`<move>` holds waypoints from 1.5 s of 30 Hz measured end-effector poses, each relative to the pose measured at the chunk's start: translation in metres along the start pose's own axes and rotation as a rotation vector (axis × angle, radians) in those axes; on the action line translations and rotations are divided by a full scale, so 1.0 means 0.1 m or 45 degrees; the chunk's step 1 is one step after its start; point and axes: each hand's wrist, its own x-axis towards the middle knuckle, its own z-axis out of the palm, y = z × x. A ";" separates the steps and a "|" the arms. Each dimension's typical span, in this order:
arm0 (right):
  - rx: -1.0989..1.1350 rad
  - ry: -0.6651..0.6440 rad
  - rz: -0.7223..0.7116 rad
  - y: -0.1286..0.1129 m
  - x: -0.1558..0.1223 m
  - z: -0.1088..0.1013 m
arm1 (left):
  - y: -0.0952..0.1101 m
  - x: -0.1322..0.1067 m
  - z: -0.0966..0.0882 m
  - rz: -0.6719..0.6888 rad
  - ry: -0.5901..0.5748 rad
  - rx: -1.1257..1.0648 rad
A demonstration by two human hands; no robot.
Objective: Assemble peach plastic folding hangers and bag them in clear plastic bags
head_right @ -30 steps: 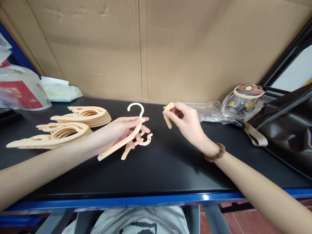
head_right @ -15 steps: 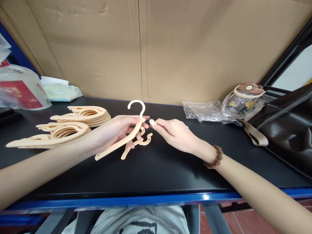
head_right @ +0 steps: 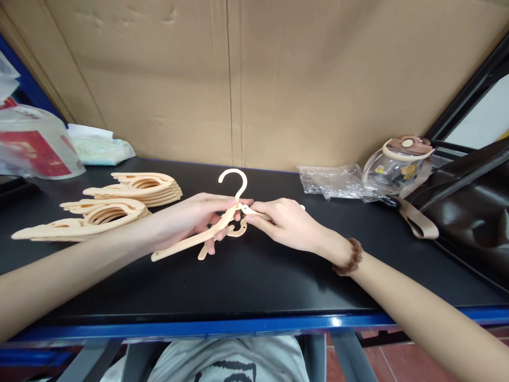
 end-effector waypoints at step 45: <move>0.675 -0.352 0.097 -0.01 -0.01 -0.03 | -0.07 0.03 -0.11 0.034 -0.119 0.111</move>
